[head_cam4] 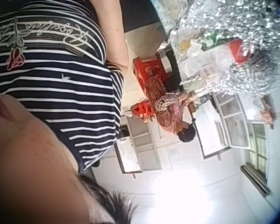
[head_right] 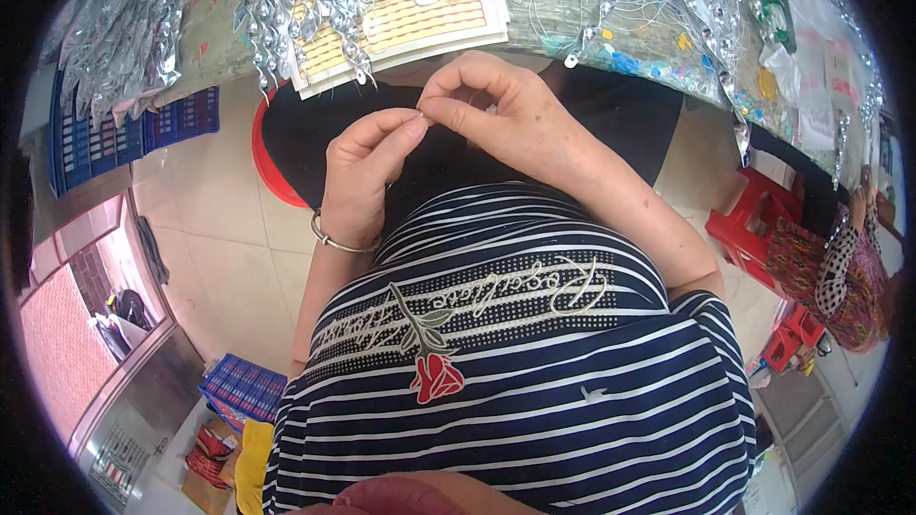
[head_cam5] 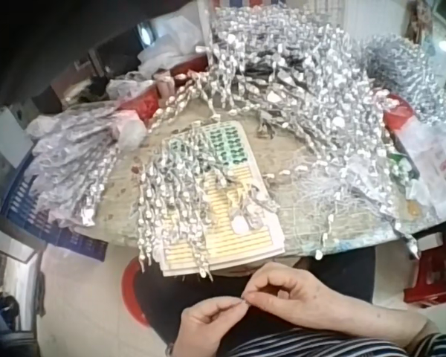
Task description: Manually assembling small silver-colored bell ornaments onto display cards or threads.
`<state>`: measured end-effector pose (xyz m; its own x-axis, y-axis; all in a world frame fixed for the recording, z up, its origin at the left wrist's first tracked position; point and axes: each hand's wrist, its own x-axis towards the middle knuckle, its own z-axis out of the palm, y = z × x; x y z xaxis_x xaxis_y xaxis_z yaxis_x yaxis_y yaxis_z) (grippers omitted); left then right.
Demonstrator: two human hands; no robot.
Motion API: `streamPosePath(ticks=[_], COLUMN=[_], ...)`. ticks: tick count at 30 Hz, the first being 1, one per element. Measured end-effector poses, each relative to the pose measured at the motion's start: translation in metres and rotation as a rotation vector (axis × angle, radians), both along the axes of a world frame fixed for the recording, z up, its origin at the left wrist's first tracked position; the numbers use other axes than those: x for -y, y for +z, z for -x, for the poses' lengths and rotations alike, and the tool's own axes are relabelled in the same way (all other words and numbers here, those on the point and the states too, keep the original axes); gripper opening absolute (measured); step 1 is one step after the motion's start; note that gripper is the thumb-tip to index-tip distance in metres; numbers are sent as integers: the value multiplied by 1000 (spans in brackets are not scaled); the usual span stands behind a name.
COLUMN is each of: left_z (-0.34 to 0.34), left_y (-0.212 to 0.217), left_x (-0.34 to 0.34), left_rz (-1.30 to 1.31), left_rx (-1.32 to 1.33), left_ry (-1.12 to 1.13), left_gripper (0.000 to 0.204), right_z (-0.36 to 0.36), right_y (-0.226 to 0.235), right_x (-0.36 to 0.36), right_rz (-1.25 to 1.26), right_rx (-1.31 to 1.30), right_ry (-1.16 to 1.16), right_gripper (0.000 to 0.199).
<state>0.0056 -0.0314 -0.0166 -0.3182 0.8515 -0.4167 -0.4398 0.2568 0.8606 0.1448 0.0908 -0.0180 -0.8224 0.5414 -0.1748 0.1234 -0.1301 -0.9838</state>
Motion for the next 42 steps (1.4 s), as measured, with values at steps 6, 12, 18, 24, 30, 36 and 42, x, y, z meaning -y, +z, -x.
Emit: streamPosePath(ticks=[6,12,18,24,30,36,42], left_z=[-1,4,1,0,-2,3,-3], left_y=[1,-4,-1,-3,-3,-3,-8], left_x=[2,4,-1,1,1,10,5], left_rz=[6,-40,-57,-42,-70,-80,-169], left_rx=[-16,-152,-39,-148,-144,-198,-237], left_ry=[-17,-79,-27,-80,-67,-132,-105], left_gripper=[15,13,12,14,12,11,11], right_z=[-2,-2,1,-2,2,-4,-19], right_y=[0,-5,1,1,18,27,36], right_x=[1,2,-1,-14,-16,-36,-53], right_rz=[30,-34,40,118,326,312,177], right_rx=[-12,13,12,-75,-169,-179,-224], right_ry=[6,25,64,-16,-60,-268,-307], right_gripper=[6,6,8,11,12,8,5])
